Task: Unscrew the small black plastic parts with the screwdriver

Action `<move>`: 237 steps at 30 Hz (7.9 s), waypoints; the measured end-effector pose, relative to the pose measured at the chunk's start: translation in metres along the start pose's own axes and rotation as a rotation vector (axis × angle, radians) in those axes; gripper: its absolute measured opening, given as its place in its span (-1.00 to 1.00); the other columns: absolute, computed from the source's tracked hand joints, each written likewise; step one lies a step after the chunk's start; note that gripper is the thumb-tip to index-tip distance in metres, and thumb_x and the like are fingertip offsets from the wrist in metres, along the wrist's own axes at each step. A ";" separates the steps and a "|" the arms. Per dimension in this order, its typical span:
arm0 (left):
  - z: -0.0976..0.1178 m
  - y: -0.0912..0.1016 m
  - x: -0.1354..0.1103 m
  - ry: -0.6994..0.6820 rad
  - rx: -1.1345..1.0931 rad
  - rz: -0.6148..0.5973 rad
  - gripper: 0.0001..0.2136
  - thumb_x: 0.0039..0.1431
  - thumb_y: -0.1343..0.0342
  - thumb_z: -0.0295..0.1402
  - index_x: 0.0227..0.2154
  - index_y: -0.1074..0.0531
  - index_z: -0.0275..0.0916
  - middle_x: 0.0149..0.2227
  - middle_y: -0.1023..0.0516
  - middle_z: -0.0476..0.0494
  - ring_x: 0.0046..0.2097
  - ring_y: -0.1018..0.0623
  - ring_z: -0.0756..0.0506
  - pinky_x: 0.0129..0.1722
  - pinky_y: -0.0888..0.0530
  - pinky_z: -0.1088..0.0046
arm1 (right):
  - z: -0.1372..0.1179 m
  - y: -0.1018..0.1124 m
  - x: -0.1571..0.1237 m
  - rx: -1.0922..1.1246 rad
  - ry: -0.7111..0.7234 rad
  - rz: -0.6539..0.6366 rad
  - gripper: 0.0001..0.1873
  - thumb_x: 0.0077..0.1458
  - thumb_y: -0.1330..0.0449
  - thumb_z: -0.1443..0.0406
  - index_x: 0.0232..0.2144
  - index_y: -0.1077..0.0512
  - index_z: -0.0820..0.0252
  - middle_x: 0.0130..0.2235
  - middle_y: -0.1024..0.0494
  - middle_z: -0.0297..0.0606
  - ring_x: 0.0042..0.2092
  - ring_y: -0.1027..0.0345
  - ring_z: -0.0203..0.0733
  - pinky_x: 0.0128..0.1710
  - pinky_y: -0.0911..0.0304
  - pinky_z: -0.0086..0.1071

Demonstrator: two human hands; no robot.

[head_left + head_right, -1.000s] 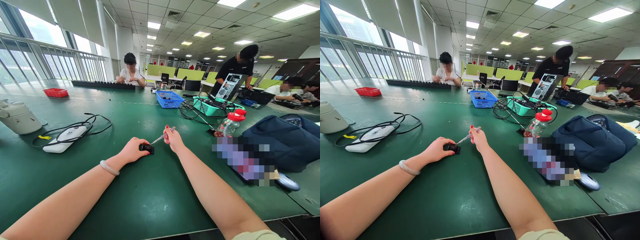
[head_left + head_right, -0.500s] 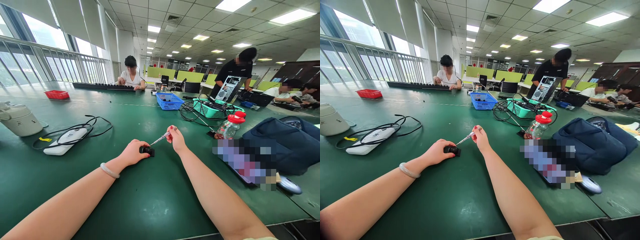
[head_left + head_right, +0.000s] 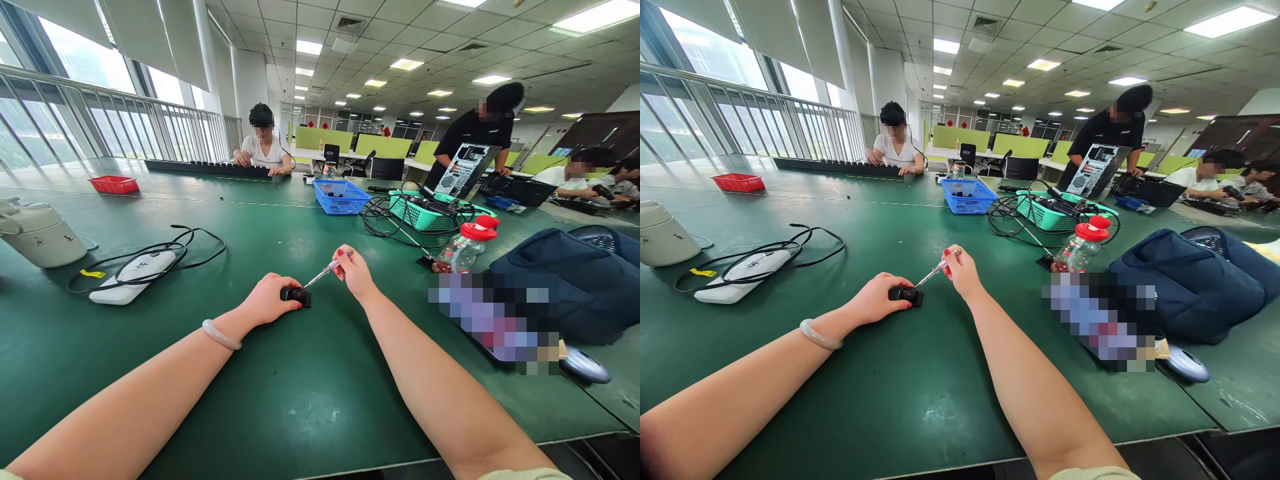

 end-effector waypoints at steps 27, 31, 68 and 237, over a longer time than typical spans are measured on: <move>-0.001 -0.001 0.001 -0.011 0.009 -0.005 -0.65 -0.03 -0.19 -0.13 -0.13 -0.50 -0.03 -0.18 -0.55 -0.07 0.04 -0.39 -0.23 0.03 -0.40 0.24 | 0.001 -0.002 0.002 0.167 0.021 -0.019 -0.54 -0.04 -0.23 -0.12 -0.50 -0.26 0.11 -0.50 -0.47 -0.40 -0.56 -0.27 -0.35 -0.54 -0.23 -0.41; 0.000 -0.001 0.000 -0.019 0.016 -0.009 -0.65 -0.02 -0.19 -0.14 -0.13 -0.50 -0.03 -0.18 -0.56 -0.05 0.04 -0.39 -0.23 0.03 -0.40 0.23 | 0.001 -0.006 0.000 0.100 0.007 -0.056 -0.54 -0.03 -0.23 -0.11 -0.51 -0.26 0.12 -0.51 -0.48 -0.39 -0.56 -0.27 -0.34 -0.53 -0.22 -0.41; -0.005 -0.001 0.004 0.008 0.032 0.033 -0.65 -0.10 -0.25 -0.10 -0.22 -0.57 -0.10 -0.20 -0.59 -0.07 0.02 -0.40 -0.25 0.01 -0.40 0.26 | -0.021 -0.018 -0.008 -0.136 0.227 -0.035 -0.66 0.22 -0.03 0.05 -0.02 -0.16 -0.01 -0.44 -0.44 -0.44 -0.50 -0.25 -0.32 -0.42 -0.23 -0.37; 0.007 0.009 -0.001 -0.170 0.120 0.172 -0.70 0.21 0.02 -0.40 0.01 -0.36 -0.18 0.04 -0.45 -0.15 0.04 -0.41 -0.17 0.13 -0.34 0.18 | -0.035 -0.061 -0.037 -0.634 0.484 -0.066 -0.77 0.17 -0.08 0.25 -0.10 -0.32 0.07 -0.27 -0.54 -0.25 -0.23 -0.40 -0.13 -0.12 -0.29 -0.22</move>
Point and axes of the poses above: each hand's wrist, its own x-axis towards the middle knuckle, its own y-axis out of the back of the hand, z = x × y, the point moved 7 cm from there along x, towards the middle knuckle
